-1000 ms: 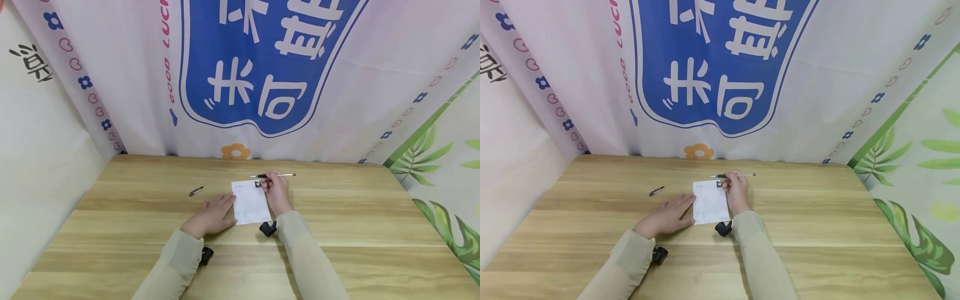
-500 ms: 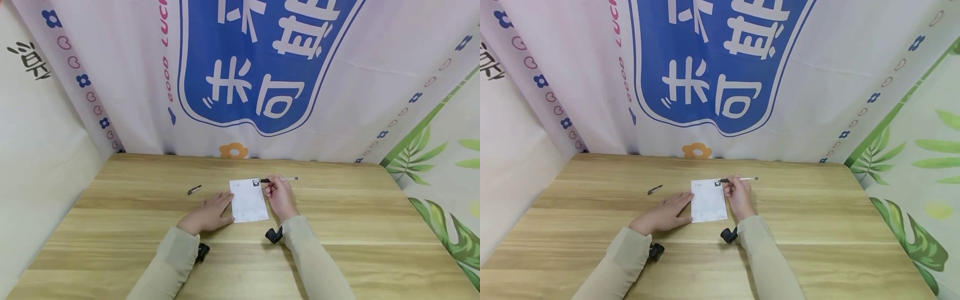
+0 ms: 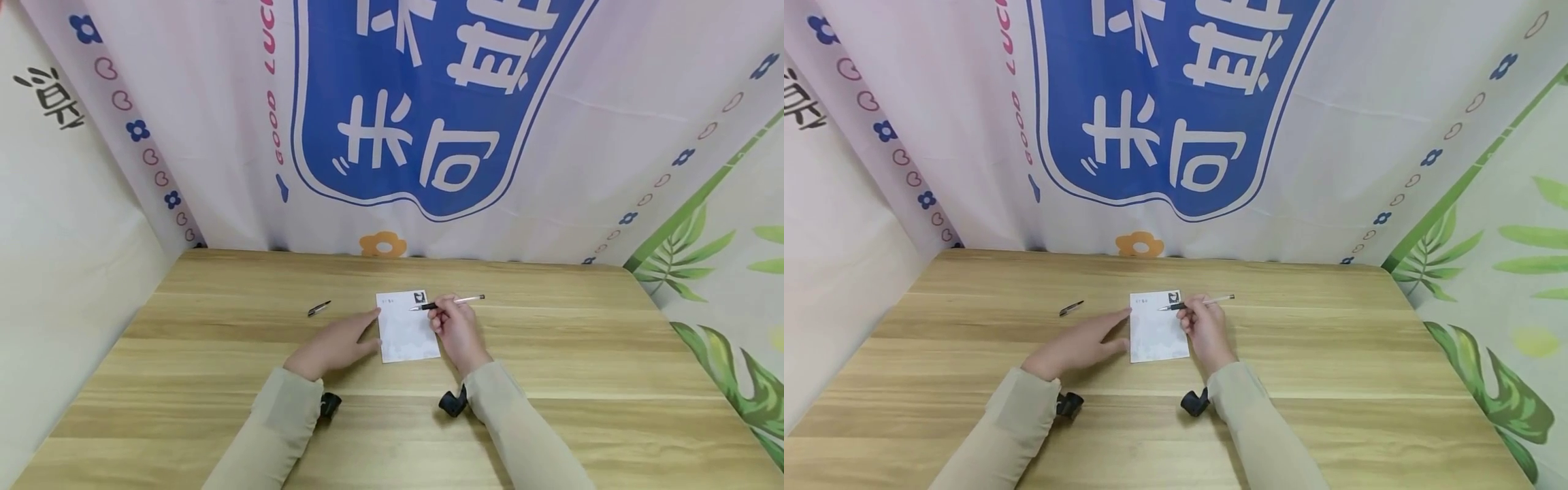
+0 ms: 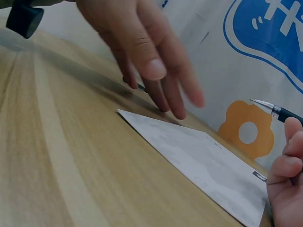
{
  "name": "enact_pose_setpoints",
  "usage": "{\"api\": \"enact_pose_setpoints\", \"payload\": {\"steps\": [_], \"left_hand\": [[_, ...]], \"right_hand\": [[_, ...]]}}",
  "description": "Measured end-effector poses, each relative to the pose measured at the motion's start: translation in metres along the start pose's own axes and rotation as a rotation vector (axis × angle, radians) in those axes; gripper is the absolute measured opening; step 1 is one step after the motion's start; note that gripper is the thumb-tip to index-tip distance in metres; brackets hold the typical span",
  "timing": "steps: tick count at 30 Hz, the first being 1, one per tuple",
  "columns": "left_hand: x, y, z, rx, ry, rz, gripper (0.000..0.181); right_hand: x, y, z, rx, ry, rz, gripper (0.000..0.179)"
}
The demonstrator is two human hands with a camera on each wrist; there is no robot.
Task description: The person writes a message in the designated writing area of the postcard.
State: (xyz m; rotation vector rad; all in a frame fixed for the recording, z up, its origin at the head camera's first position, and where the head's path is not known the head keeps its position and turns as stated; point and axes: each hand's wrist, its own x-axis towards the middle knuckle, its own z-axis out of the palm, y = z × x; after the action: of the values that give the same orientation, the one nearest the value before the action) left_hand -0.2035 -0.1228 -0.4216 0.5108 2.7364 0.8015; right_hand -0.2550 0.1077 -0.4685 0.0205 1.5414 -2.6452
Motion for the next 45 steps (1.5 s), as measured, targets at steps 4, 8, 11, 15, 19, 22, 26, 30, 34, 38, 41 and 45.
{"api": "enact_pose_setpoints", "payload": {"steps": [4, 8, 11, 15, 19, 22, 26, 30, 34, 38, 41, 45], "left_hand": [[0.000, -0.003, -0.006, -0.020, 0.136, 0.039, 0.057], [-0.002, -0.010, -0.015, -0.020, 0.281, 0.046, 0.043], [-0.003, -0.018, -0.020, -0.034, 0.370, 0.037, 0.037], [-0.005, -0.032, -0.029, -0.061, 0.448, -0.006, 0.034], [-0.011, -0.045, -0.038, -0.084, 0.481, -0.094, 0.033], [-0.015, -0.053, -0.043, -0.130, 0.480, -0.144, 0.033], [-0.019, -0.061, -0.045, -0.200, 0.451, -0.185, 0.034], [-0.020, -0.068, -0.043, -0.219, 0.420, -0.214, 0.033], [-0.019, -0.071, -0.041, -0.233, 0.383, -0.230, 0.034], [-0.018, -0.072, -0.040, -0.244, 0.345, -0.253, 0.037], [-0.016, -0.071, -0.039, -0.234, 0.338, -0.264, 0.036], [-0.013, -0.070, -0.038, -0.207, 0.356, -0.264, 0.033]], "right_hand": [[-0.003, -0.001, 0.002, -0.001, 0.003, -0.003, 0.017], [-0.003, -0.003, 0.004, 0.027, 0.016, 0.009, 0.017], [-0.003, -0.003, 0.005, 0.039, 0.020, 0.012, 0.017], [-0.003, -0.003, 0.005, 0.025, 0.017, 0.003, 0.017], [-0.002, -0.002, 0.005, 0.006, 0.007, -0.008, 0.018], [-0.002, -0.001, 0.005, 0.008, 0.005, -0.006, 0.018], [-0.002, -0.001, 0.004, 0.010, -0.002, -0.006, 0.018], [-0.003, 0.000, 0.004, 0.010, -0.004, -0.007, 0.020], [-0.003, 0.000, 0.003, 0.011, 0.004, -0.008, 0.021], [-0.004, 0.000, 0.002, 0.009, 0.007, -0.010, 0.021], [-0.004, 0.000, 0.002, 0.010, 0.007, -0.012, 0.020], [-0.004, -0.002, 0.001, 0.010, 0.012, -0.013, 0.019]]}}
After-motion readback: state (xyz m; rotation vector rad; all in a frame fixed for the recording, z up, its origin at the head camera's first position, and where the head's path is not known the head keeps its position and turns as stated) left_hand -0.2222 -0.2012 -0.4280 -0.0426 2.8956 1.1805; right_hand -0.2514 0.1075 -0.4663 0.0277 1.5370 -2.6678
